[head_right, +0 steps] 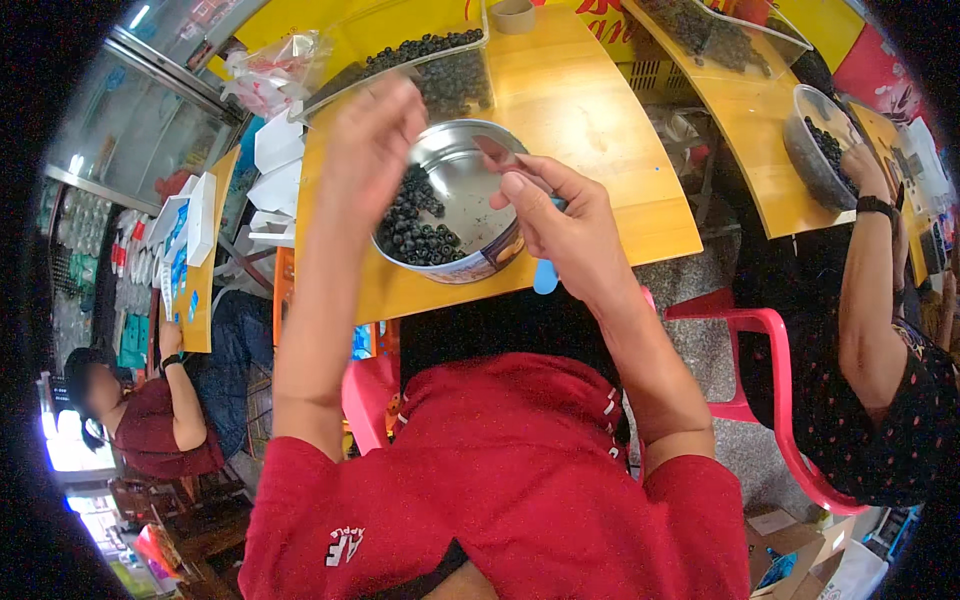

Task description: Trimming small black seeds with a hand-held blade and placing them into a metal bowl.

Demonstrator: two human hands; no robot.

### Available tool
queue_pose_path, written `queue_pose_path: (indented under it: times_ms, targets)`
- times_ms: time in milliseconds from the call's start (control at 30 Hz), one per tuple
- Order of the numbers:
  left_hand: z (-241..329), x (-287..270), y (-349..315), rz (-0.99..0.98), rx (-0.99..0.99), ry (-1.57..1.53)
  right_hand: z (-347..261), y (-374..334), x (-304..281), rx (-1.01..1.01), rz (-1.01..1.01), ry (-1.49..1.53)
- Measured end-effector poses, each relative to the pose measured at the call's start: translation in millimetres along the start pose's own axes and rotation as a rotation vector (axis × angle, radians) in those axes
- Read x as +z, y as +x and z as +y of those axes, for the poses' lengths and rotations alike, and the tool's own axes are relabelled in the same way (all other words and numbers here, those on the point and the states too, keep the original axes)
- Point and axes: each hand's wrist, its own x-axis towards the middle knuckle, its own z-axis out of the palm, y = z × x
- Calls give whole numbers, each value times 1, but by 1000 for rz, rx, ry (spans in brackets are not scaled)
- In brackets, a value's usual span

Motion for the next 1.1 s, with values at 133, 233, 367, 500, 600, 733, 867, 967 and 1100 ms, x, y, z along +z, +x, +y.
queue_pose_path:
  times_ms: [133,233,367,500,600,733,867,967,1100]
  targets:
    - [64,-36,71,-10,94,211,-3,1,0,12,4,-34]
    - [63,-37,72,6,135,520,-4,3,-4,6,25,-41]
    - [35,-18,24,-488,-14,1078,-6,3,-8,4,22,-15]
    - [-9,-31,-13,-796,48,1823,-2,3,-7,9,1,-19]
    - [-25,-32,-20,-767,47,1978,-3,2,-6,3,-26,-34]
    - [-24,-27,-24,-737,159,1831,-3,1,-8,3,-19,-27]
    - [-6,-2,-35,-626,90,1329,-1,2,-8,2,17,-45]
    - [0,9,-49,-532,-122,946,1,3,-5,45,40,-30]
    - [-11,24,-66,-425,-68,435,2,2,2,46,38,-34]
